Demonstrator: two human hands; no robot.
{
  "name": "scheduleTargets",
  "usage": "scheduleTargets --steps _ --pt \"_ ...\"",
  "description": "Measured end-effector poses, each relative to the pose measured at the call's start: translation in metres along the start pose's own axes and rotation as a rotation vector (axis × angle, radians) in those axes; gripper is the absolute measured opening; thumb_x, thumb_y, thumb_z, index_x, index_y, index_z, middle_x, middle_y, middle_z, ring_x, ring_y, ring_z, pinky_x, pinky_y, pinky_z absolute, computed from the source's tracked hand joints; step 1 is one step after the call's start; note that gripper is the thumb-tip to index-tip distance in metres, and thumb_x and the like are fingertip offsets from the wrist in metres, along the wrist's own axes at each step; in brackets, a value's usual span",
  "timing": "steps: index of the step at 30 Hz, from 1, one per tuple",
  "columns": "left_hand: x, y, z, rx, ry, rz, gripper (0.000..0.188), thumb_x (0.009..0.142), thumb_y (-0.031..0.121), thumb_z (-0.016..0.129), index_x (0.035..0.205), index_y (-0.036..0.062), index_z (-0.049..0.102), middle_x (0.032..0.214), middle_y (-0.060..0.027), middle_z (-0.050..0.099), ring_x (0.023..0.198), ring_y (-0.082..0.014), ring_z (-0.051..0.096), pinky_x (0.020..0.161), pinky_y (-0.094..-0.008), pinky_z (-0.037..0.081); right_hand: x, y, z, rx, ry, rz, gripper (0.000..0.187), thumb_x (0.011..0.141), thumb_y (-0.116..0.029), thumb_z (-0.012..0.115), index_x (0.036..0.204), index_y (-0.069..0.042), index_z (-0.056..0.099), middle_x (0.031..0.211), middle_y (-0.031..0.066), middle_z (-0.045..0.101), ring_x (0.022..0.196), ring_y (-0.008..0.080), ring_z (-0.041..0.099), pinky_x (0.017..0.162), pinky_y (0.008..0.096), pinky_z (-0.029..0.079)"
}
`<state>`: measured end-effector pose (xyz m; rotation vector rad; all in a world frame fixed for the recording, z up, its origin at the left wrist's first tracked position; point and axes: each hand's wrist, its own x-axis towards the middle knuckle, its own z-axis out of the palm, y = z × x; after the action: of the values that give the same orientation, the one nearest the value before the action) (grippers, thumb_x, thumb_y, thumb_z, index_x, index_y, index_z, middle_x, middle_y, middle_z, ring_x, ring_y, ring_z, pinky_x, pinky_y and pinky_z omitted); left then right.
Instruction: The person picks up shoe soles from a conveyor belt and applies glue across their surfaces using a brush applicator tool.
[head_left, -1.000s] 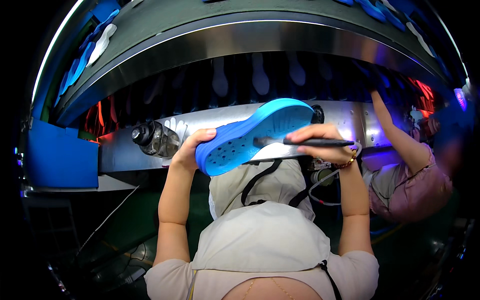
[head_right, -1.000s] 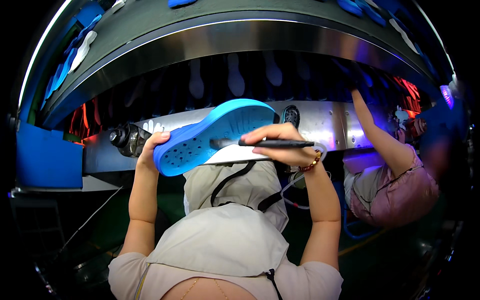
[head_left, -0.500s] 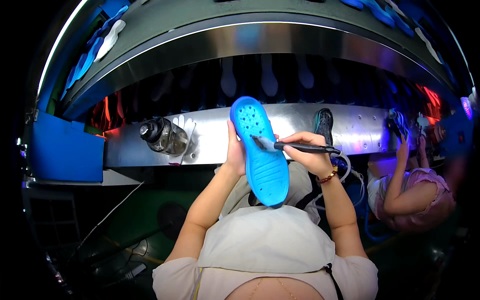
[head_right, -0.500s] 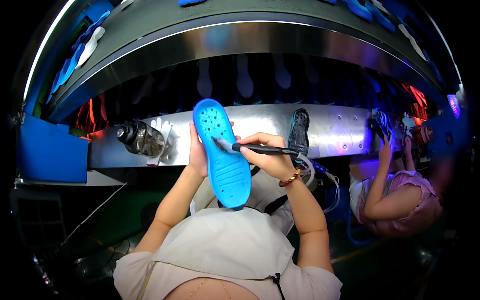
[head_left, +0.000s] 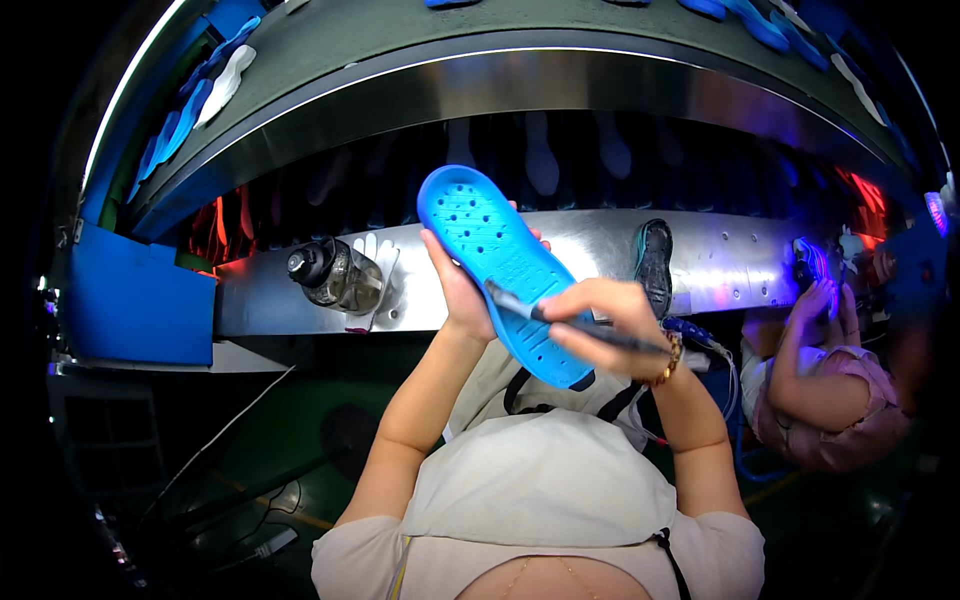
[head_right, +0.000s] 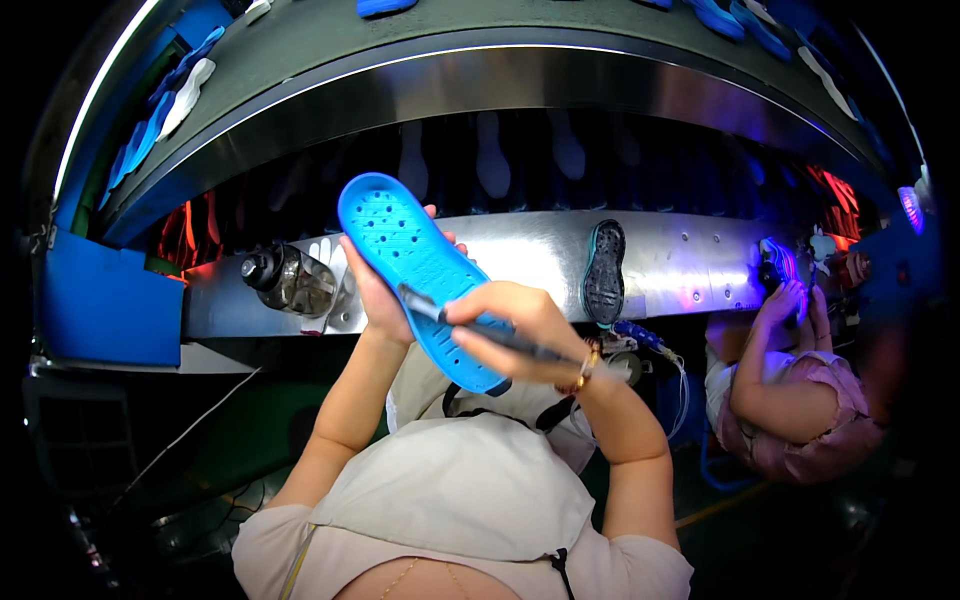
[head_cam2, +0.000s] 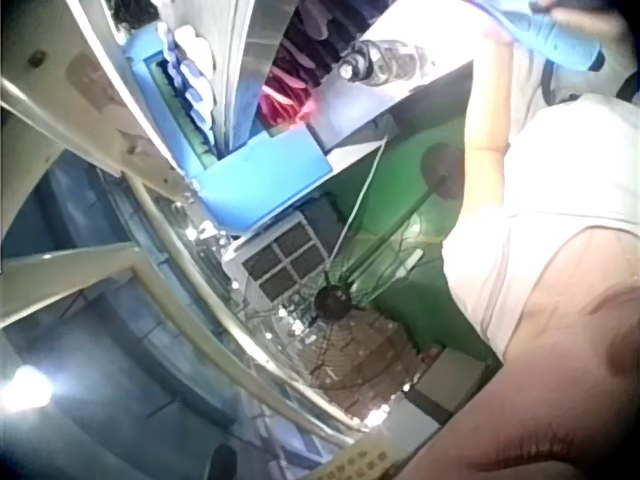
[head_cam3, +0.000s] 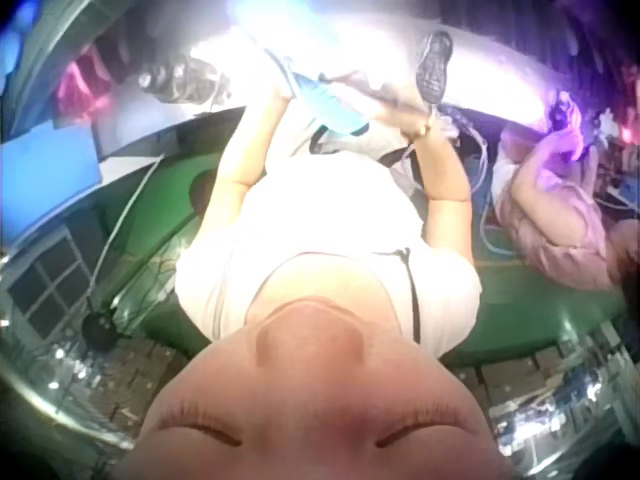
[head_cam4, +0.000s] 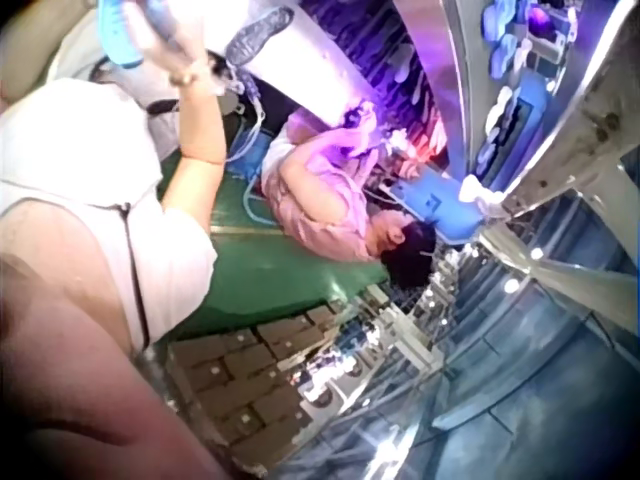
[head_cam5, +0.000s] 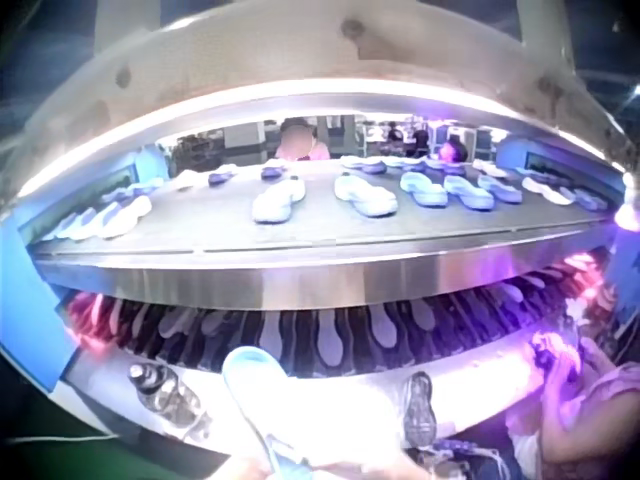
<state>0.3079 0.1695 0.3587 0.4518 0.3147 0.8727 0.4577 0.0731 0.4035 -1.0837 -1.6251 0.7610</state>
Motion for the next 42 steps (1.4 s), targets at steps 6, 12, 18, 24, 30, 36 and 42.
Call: scheduleTargets --steps 6,12,18,24,30,36,42 --pt "0.001 0.022 -0.001 -0.011 0.106 0.107 0.092 0.072 0.078 0.019 0.12 0.0039 0.042 0.1 -0.0175 0.055 0.09 -0.0309 0.055 0.081 -0.0436 0.045 -0.015 0.009 -0.018 0.272 -0.05 0.211 0.02 0.07 -0.002 0.065 0.09 -0.001 0.063 0.085 0.0119 0.065 0.078 0.0187 0.063 0.07 0.0271 0.05" --pt "0.002 0.036 0.001 -0.012 0.075 0.093 0.092 0.07 0.079 0.023 0.118 0.0028 0.042 0.104 -0.0192 0.055 0.096 -0.0337 0.054 0.085 -0.0455 0.044 -0.02 0.016 -0.009 0.275 -0.199 -0.026 0.02 0.066 -0.001 0.069 0.085 -0.001 0.065 0.09 0.0094 0.065 0.09 0.0195 0.057 0.08 0.0309 0.043" --pt "0.001 0.046 0.012 -0.337 -0.083 0.004 0.076 0.081 0.06 0.036 0.125 -0.0019 0.036 0.118 -0.0214 0.049 0.105 -0.037 0.05 0.093 -0.049 0.038 -0.028 0.031 0.002 0.83 0.112 0.226 0.019 0.074 0.003 0.057 0.093 0.006 0.059 0.098 0.0179 0.06 0.095 0.0221 0.056 0.089 0.0329 0.042" --pt "-0.022 0.003 0.01 -0.011 0.0 0.006 0.054 0.088 0.038 0.034 0.125 -0.0023 0.036 0.113 -0.0171 0.053 0.098 -0.026 0.055 0.087 -0.0369 0.044 -0.032 0.004 0.026 0.58 0.193 0.332 0.017 0.074 0.0 0.057 0.091 0.005 0.057 0.095 0.0197 0.06 0.092 0.0239 0.058 0.084 0.0341 0.044" --pt "-0.015 0.007 0.013 -0.063 -0.003 0.068 0.049 0.087 0.033 0.036 0.121 -0.0036 0.041 0.11 -0.0175 0.055 0.097 -0.0249 0.057 0.085 -0.0357 0.045 -0.023 0.0 0.014 0.255 0.147 -0.012 0.017 0.068 0.004 0.063 0.085 0.004 0.061 0.088 0.016 0.063 0.084 0.0252 0.061 0.078 0.0319 0.047" --pt "-0.008 0.009 0.009 -0.146 -0.062 0.025 0.05 0.087 0.033 0.038 0.118 -0.0044 0.044 0.107 -0.018 0.056 0.095 -0.0261 0.058 0.086 -0.0365 0.045 -0.013 -0.007 0.011 0.243 -0.002 -0.091 0.018 0.067 0.003 0.064 0.085 0.002 0.062 0.088 0.0162 0.063 0.083 0.0248 0.062 0.076 0.0321 0.048" --pt "-0.004 0.018 0.011 -0.094 -0.056 0.0 0.049 0.086 0.032 0.039 0.117 -0.0057 0.043 0.106 -0.0188 0.057 0.092 -0.0266 0.059 0.082 -0.0365 0.047 0.0 0.002 -0.012 0.17 -0.11 -0.128 0.018 0.065 0.003 0.066 0.082 0.002 0.062 0.084 0.0145 0.064 0.081 0.0251 0.062 0.076 0.0326 0.048"
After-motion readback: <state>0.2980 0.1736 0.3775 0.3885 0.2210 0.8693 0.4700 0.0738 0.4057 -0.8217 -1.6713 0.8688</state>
